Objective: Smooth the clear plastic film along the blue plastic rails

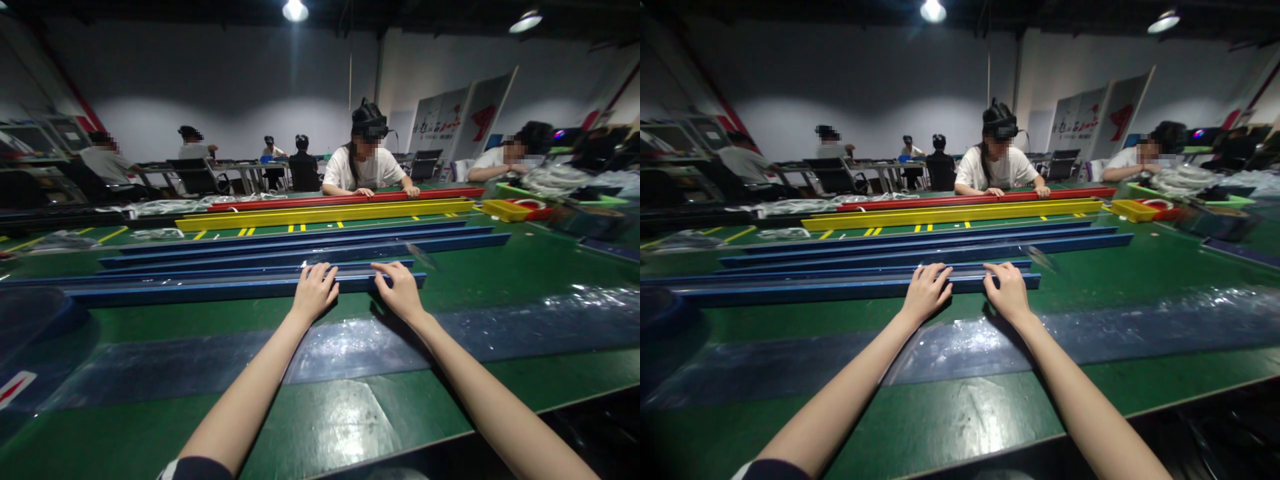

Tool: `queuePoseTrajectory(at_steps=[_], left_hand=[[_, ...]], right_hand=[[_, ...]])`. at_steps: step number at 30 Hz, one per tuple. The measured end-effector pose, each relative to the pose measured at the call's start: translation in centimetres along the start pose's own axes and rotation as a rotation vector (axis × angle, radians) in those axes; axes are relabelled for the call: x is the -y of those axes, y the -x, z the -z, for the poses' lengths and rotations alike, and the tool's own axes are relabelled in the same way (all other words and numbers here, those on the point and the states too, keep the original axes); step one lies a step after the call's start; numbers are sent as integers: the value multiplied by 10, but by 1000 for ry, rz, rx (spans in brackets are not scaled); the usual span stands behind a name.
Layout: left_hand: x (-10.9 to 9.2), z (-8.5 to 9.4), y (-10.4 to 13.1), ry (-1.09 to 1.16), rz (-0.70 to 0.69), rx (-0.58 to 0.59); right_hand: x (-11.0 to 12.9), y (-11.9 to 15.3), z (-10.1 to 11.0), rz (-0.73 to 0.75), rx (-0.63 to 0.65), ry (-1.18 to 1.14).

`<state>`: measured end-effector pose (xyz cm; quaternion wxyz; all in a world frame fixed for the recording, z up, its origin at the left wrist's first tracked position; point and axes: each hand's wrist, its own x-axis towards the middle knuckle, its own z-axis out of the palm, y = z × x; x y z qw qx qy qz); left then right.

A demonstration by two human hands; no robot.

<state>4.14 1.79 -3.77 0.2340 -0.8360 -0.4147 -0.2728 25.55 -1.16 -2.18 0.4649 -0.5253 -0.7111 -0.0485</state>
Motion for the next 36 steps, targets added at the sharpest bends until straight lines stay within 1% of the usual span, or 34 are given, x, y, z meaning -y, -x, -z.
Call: queuePoseTrajectory(at_steps=[3, 8, 10, 12, 15, 17, 20, 23, 25, 27, 29, 32, 34, 36], left_hand=[[0, -1, 0, -9, -2, 6], [1, -2, 0, 0, 17, 3], [1, -3, 0, 4, 27, -1], [1, -3, 0, 5, 30, -2], [1, -4, 1, 6, 27, 4], [1, -5, 1, 5, 27, 5], [2, -6, 1, 0, 23, 2], [2, -6, 1, -2, 16, -3], [2, -5, 0, 2, 1, -8], [2, -5, 0, 10, -20, -11], [2, -5, 0, 18, -24, -17], [1, -5, 0, 23, 14, -35], [1, -5, 0, 22, 32, -38], [1, -5, 0, 23, 37, -37]], right_hand=[[8, 0, -1, -81, 16, -106], [11, -4, 3, -312, 16, -365], [11, -5, 4, -383, 27, -442], [11, -5, 6, -418, 39, -439], [13, -5, 7, -424, 33, -376], [12, -5, 7, -431, 17, -382], [6, -7, 5, -508, 10, -508], [-1, -10, 4, -634, 37, -703], [-4, -11, 3, -677, 50, -767], [-7, -11, 3, -664, 50, -750], [-9, -10, 3, -620, 48, -686], [-11, -9, 3, -569, 44, -581], [-12, -8, 4, -566, 37, -523], [-12, -9, 7, -579, 3, -459]])
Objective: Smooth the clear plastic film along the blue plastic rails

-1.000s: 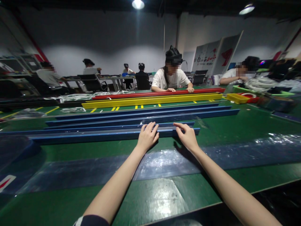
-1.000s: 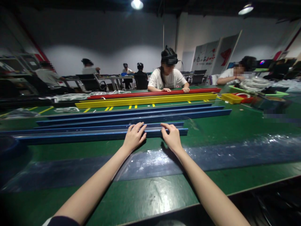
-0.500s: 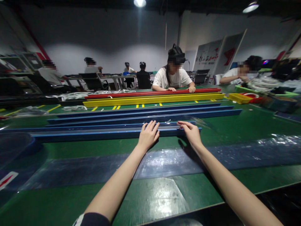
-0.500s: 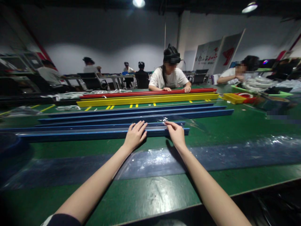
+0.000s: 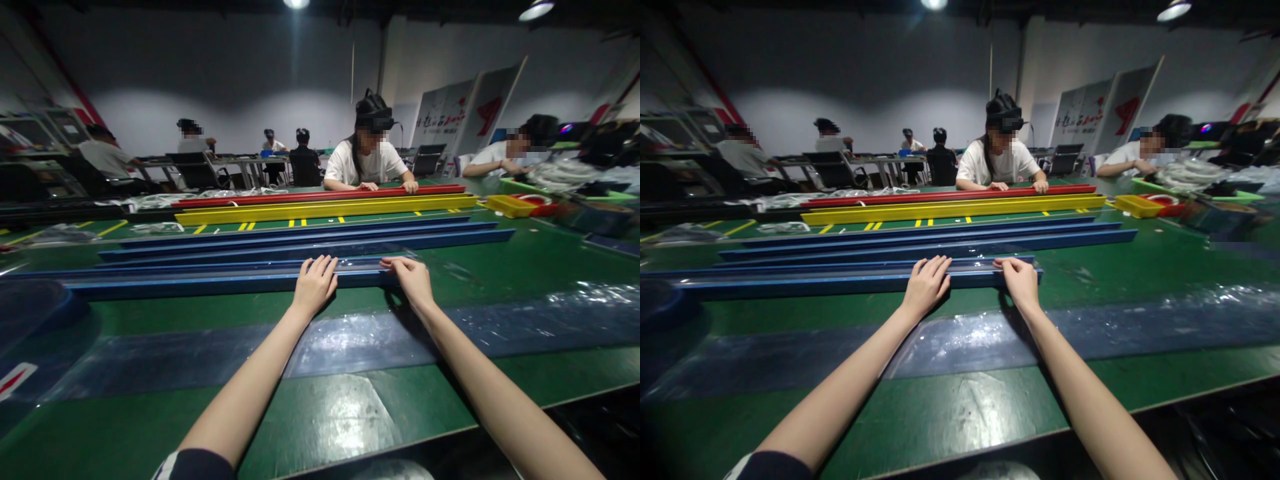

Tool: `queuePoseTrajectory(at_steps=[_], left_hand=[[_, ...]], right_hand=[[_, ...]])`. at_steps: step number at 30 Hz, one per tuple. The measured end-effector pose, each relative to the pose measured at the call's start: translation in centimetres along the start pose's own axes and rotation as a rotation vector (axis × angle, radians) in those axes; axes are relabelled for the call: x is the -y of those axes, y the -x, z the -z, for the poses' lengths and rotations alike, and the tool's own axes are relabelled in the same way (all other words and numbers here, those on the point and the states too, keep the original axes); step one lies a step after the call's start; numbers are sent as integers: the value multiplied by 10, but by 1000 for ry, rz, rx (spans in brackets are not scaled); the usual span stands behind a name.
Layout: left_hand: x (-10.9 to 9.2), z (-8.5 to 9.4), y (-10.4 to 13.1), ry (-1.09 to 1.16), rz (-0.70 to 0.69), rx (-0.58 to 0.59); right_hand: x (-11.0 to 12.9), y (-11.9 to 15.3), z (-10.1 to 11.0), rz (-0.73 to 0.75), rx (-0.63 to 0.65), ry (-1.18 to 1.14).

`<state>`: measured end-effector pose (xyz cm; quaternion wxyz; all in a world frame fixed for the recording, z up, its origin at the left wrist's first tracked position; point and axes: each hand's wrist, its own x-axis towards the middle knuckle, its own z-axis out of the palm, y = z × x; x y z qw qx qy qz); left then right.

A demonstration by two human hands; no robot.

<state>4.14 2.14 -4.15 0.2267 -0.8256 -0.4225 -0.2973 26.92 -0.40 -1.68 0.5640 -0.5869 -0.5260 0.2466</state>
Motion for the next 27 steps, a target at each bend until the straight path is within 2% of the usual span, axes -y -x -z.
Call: queuePoseTrajectory(at_steps=[4, 10, 13, 20, 27], left_hand=[[0, 0, 0, 7, 44, -9], [3, 0, 2, 42, 164, -42], [4, 1, 3, 59, 162, -38], [0, 7, 1, 63, 58, -11], [0, 4, 1, 75, -116, 58]], right_hand=[[2, -1, 6, -27, -91, 80], [5, 0, 8, 27, -103, 251], [6, 2, 6, 85, -87, 311], [13, 14, -7, 192, 102, 211], [13, 26, -22, 284, 309, 169]])
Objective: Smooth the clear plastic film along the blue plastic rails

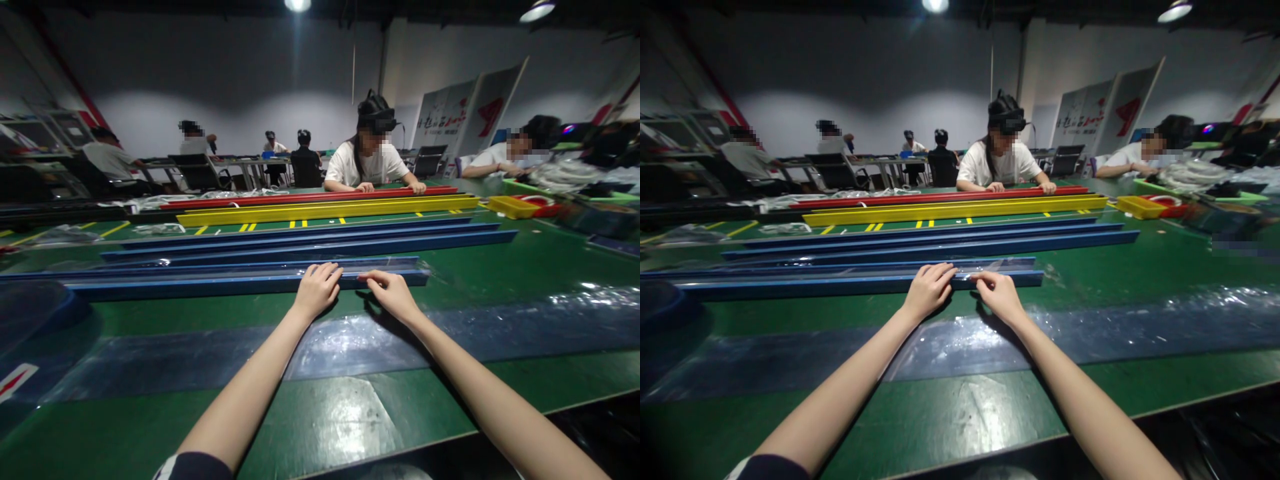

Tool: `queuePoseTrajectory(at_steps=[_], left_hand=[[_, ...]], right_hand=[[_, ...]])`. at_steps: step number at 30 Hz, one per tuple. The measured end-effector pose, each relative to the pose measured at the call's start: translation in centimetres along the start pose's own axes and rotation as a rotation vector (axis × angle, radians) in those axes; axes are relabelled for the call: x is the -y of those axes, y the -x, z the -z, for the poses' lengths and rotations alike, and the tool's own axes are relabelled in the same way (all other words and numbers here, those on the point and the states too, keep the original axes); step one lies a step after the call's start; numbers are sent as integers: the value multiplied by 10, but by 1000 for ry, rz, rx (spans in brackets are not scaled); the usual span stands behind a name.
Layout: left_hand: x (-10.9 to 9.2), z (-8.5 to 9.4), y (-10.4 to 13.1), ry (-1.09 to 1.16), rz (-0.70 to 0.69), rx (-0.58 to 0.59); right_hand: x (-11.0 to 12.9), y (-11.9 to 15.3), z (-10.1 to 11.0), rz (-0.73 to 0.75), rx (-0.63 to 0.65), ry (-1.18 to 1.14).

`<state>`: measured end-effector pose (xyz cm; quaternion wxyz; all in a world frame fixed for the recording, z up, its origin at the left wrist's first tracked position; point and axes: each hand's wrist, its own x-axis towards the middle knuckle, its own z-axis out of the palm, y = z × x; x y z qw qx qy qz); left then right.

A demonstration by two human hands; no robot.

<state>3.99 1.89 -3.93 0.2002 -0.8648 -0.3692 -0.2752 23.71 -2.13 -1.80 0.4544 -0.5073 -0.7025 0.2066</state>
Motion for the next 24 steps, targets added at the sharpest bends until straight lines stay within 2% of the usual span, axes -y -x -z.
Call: queuePoseTrajectory(at_steps=[4, 8, 14, 24], left_hand=[[0, -1, 0, -18, 1, 6], [-2, 0, 0, -29, 16, 7], [-3, 0, -1, -56, 32, -1], [-4, 3, -1, -114, 49, -15]], right_hand=[[-2, 0, -4, -16, 25, -45], [-7, -2, -5, -125, 8, -98], [-14, -5, -1, -278, -86, 49], [-12, -6, 1, -236, -25, 137]])
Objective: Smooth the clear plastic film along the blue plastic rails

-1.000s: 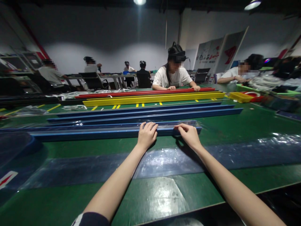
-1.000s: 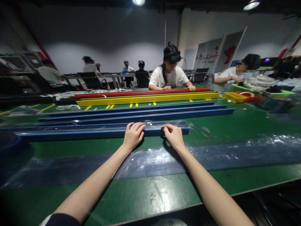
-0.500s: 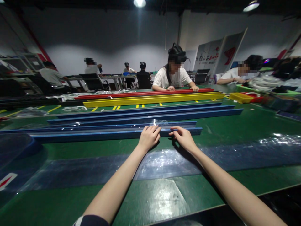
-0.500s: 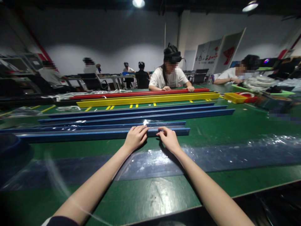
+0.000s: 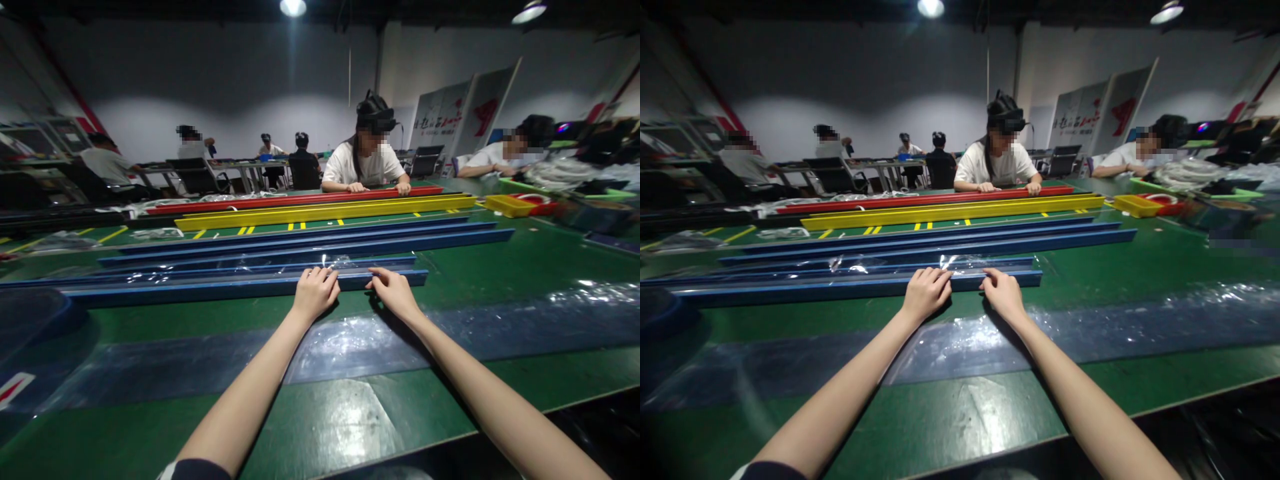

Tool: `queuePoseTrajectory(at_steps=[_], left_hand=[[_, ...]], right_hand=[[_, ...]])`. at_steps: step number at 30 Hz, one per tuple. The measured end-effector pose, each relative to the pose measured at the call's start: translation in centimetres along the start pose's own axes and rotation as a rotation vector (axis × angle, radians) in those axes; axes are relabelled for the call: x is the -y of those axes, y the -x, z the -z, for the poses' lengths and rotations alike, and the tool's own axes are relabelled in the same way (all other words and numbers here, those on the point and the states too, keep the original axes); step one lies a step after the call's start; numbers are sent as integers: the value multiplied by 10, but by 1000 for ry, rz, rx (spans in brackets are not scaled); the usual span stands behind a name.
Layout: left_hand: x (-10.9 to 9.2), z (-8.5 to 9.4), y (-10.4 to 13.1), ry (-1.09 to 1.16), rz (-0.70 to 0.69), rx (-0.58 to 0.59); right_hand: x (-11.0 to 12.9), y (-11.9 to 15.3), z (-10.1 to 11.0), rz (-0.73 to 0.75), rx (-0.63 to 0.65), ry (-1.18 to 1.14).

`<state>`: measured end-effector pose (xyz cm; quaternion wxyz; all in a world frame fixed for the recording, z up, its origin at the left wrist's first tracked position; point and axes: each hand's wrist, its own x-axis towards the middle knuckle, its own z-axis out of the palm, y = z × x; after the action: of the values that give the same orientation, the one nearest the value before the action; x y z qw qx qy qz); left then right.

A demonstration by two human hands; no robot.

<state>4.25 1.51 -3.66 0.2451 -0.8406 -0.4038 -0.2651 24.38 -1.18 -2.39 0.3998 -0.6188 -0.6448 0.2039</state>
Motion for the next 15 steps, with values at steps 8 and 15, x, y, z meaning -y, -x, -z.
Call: queuePoseTrajectory(at_steps=[8, 15], left_hand=[[0, 2, 0, 34, 44, -24], [1, -4, 0, 84, -80, 22]], right_hand=[[1, 3, -3, 116, 70, 16], [1, 6, -6, 200, 146, 4]])
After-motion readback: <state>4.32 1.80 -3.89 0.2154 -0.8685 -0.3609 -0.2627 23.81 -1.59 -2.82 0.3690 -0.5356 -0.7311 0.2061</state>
